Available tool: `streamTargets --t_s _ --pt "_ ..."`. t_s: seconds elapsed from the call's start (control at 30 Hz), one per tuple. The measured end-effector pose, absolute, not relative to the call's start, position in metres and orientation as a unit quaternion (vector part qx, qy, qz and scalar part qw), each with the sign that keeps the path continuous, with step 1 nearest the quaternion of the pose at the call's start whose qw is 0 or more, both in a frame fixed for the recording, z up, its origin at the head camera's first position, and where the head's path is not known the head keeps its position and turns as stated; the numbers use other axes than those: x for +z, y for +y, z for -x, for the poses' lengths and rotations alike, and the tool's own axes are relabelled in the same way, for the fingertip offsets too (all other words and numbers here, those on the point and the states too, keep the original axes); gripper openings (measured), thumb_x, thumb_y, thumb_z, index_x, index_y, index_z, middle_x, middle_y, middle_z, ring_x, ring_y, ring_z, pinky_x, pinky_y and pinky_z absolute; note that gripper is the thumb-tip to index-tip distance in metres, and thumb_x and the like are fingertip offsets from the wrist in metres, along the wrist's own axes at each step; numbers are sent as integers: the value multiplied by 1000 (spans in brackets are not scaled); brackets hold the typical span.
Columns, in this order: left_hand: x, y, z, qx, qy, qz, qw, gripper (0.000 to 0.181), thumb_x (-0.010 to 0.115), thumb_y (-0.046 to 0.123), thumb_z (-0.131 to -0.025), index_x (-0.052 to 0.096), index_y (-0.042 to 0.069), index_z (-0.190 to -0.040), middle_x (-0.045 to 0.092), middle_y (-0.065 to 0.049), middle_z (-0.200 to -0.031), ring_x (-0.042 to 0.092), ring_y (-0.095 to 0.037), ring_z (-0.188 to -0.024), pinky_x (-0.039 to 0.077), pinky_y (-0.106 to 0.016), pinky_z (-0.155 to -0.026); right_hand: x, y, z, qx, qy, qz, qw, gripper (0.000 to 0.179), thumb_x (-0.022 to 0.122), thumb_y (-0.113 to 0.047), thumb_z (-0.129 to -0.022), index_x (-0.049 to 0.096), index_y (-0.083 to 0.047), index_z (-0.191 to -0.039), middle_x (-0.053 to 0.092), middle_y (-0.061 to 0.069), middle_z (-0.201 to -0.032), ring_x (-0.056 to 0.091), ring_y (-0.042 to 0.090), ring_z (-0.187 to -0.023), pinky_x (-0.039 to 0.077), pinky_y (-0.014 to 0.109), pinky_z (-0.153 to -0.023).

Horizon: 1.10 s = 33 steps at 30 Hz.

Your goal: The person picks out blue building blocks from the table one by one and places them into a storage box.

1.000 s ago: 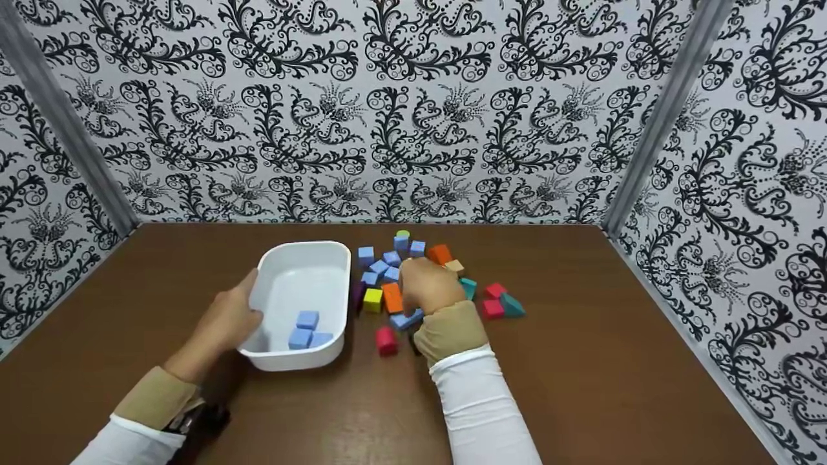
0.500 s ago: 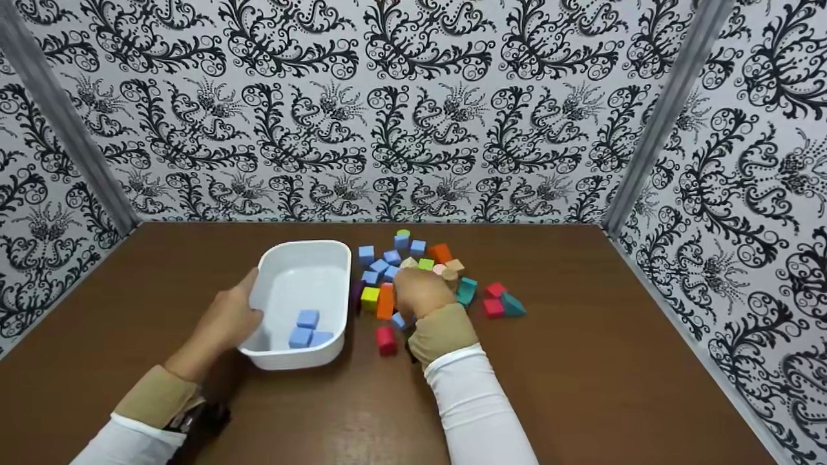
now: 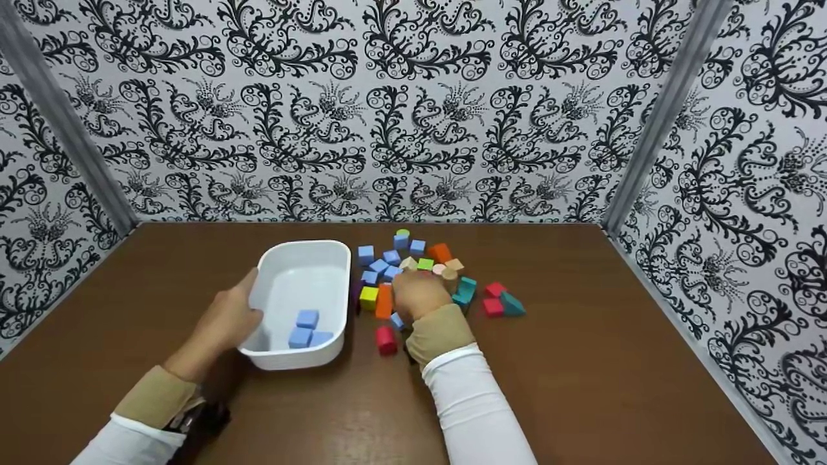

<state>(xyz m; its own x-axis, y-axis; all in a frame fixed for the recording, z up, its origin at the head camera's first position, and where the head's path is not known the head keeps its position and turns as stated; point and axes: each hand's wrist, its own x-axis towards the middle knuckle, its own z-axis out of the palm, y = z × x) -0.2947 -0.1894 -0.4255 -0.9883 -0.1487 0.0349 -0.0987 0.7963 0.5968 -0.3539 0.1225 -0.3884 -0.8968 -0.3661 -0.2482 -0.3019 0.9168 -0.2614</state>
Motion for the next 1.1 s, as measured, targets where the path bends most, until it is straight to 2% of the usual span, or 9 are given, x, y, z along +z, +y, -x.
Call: streamTargets --t_s 0.4,0.6,0.87,0.97,1.1 --pt "-426 -189 296 -307 -949 -58 45 84 59 -2 -93 23 0 -168 54 -31 -153 63 -41 -120 52 -62 -104 -377 126 345 -105 968 168 153 15 83 -2 -81 82 -15 -88 71 1 -87 61 24 -82 55 33 -62" --pt "-427 -189 296 -305 -949 -59 45 84 61 -2 -93 22 1 -169 53 -31 -153 64 -42 -120 51 -63 -104 -372 126 346 -106 967 181 143 9 82 -11 -91 80 -11 -99 68 3 -85 60 24 -79 52 34 -66" --pt "-427 -190 296 -307 -949 -60 46 84 60 -1 -93 23 0 -168 53 -31 -153 63 -42 -122 51 -63 -104 -366 124 344 -104 971 169 137 27 74 -23 -101 72 -9 -124 69 7 -97 63 26 -83 59 40 -76" --pt "-427 -190 295 -310 -948 -60 45 83 59 -1 -93 22 0 -168 52 -31 -154 62 -43 -124 50 -63 -105 -365 122 345 -109 972 166 125 28 74 -28 -101 71 -8 -121 68 8 -95 63 27 -81 60 39 -69" --pt "-425 -190 293 -315 -946 -57 48 82 57 -1 -93 22 -1 -168 52 -31 -154 62 -42 -124 50 -63 -105 -364 121 347 -94 973 196 80 25 76 -29 -100 74 -7 -111 68 7 -91 62 25 -78 58 38 -70"
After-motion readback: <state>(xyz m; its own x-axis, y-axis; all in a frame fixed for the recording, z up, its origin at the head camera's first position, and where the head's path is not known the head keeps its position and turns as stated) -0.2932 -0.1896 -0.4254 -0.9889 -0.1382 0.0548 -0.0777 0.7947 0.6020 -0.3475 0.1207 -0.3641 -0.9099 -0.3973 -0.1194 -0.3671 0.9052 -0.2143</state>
